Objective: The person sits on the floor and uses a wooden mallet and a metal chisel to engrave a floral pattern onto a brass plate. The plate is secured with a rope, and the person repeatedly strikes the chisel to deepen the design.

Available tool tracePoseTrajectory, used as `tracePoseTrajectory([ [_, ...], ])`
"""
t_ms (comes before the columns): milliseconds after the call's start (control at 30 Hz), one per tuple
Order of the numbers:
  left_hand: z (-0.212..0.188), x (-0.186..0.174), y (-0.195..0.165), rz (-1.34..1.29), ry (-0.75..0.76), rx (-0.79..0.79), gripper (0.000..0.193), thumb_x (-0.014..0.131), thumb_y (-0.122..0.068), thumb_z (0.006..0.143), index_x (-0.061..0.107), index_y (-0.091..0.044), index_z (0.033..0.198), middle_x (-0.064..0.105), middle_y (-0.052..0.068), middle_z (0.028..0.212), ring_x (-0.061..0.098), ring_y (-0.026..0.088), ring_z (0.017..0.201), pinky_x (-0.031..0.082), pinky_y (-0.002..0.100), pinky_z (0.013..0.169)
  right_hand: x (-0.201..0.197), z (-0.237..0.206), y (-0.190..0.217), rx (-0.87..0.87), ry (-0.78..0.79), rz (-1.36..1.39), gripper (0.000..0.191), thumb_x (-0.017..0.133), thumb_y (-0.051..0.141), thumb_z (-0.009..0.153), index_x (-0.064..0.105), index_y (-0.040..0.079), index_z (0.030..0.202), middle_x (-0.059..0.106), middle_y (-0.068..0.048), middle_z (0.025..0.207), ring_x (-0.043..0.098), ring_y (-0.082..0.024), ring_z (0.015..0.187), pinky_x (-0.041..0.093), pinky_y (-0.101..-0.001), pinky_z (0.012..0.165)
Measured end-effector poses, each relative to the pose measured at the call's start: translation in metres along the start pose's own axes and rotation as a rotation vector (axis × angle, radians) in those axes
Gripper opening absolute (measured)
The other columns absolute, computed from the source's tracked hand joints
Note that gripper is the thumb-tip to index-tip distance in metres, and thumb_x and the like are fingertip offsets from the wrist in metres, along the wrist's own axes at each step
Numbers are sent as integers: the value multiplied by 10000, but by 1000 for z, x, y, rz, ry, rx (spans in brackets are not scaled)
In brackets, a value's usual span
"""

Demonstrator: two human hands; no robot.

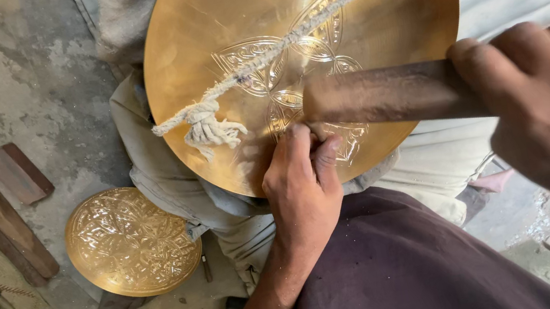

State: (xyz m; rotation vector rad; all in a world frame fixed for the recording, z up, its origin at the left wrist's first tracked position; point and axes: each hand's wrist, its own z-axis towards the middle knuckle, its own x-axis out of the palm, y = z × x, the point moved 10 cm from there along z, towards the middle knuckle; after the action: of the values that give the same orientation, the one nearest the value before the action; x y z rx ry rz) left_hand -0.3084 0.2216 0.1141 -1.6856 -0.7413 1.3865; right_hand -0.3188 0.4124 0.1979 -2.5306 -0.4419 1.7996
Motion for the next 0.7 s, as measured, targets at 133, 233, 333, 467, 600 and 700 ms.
tracePoseTrajectory([
  [133,0,-15,0,-128,-24,-13,200,654,-197,1062,599,-20,1135,679,77,957,739,189,814,615,346,702,21,-8,-41,225,15,472,364,601,-104,863,719,29,1180,717,-163,907,709,-262,792,569,-398,740],
  [233,4,-9,0,-184,36,-5,222,691,-191,1035,606,-11,1134,691,74,936,750,181,803,624,320,675,7,-8,-45,155,-198,533,426,571,-192,857,610,-76,1265,666,-246,1020,688,-311,874,560,-392,772],
  [333,7,-3,-1,-137,82,24,218,714,-184,1021,588,-12,1068,672,89,890,733,217,772,584,342,655,-18,-7,-32,-28,-408,442,484,585,-229,823,568,-111,1292,652,-267,1097,677,-355,954,560,-416,834],
  [467,7,-2,-1,-107,73,60,225,712,-185,1023,562,-17,1025,654,105,878,709,261,773,548,378,671,-7,9,-30,78,-304,603,483,597,-221,816,575,-103,1284,657,-256,1081,679,-345,955,568,-415,836],
  [600,5,-1,-3,-79,67,81,217,691,-191,1034,560,-18,1047,638,115,905,683,300,798,540,407,685,-14,15,-11,-20,-252,314,482,609,-213,809,583,-95,1276,661,-246,1066,680,-335,956,577,-415,839],
  [700,5,-1,-2,-36,56,78,233,701,-204,1033,546,-33,1001,624,119,902,665,328,797,526,429,686,-25,18,-10,-45,-252,328,482,618,-207,804,589,-89,1270,664,-238,1054,682,-327,956,583,-415,841],
])
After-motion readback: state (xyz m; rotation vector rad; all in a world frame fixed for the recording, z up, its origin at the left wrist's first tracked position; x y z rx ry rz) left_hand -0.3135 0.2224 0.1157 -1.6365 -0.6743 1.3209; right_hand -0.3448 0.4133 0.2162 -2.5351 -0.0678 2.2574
